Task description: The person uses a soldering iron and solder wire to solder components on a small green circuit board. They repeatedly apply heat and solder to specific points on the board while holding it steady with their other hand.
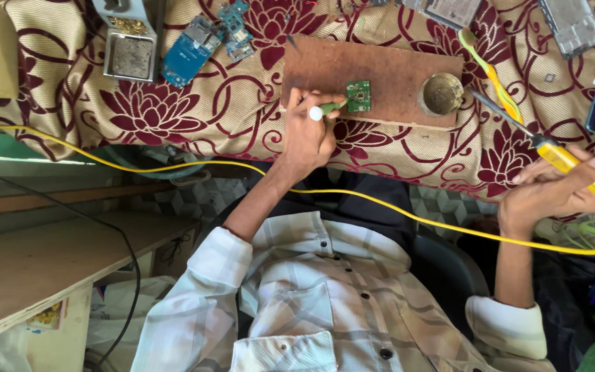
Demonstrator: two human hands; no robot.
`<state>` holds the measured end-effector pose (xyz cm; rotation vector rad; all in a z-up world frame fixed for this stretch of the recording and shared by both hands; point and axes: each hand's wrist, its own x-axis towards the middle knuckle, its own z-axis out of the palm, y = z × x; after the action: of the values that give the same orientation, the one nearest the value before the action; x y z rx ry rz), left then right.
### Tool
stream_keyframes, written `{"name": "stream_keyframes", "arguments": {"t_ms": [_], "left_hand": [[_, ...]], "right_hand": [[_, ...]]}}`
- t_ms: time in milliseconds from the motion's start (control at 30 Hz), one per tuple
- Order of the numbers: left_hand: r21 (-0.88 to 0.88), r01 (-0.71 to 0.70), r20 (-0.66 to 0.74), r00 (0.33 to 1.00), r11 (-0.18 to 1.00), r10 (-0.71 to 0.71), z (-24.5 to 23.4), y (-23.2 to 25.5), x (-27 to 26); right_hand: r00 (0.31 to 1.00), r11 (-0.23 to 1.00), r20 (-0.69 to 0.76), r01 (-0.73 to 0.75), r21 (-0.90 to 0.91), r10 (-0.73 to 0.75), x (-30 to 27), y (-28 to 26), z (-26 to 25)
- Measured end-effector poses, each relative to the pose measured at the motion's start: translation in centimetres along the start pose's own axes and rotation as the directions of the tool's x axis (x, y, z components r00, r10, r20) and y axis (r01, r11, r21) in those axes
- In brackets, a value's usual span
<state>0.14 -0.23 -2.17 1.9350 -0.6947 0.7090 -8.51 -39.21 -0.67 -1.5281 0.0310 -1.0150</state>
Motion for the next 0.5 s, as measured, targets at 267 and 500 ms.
{"name": "stream_keyframes", "arguments": {"t_ms": [267, 500], "left_hand": [[0.022, 0.032, -0.002, 0.999, 0.999, -0.032, 0.0, 0.3, 0.2], [-0.031, 0.057, 0.019, 0.998, 0.998, -0.056, -0.1, 0.1, 0.2]], "right_hand": [[0.992, 0.982, 0.122, 0.024, -0.187, -0.001, -0.8, -1.0, 1.6], [0.988, 0.983, 0.146, -0.028, -0.182, 0.055, 0.7, -0.7, 2.0]]}}
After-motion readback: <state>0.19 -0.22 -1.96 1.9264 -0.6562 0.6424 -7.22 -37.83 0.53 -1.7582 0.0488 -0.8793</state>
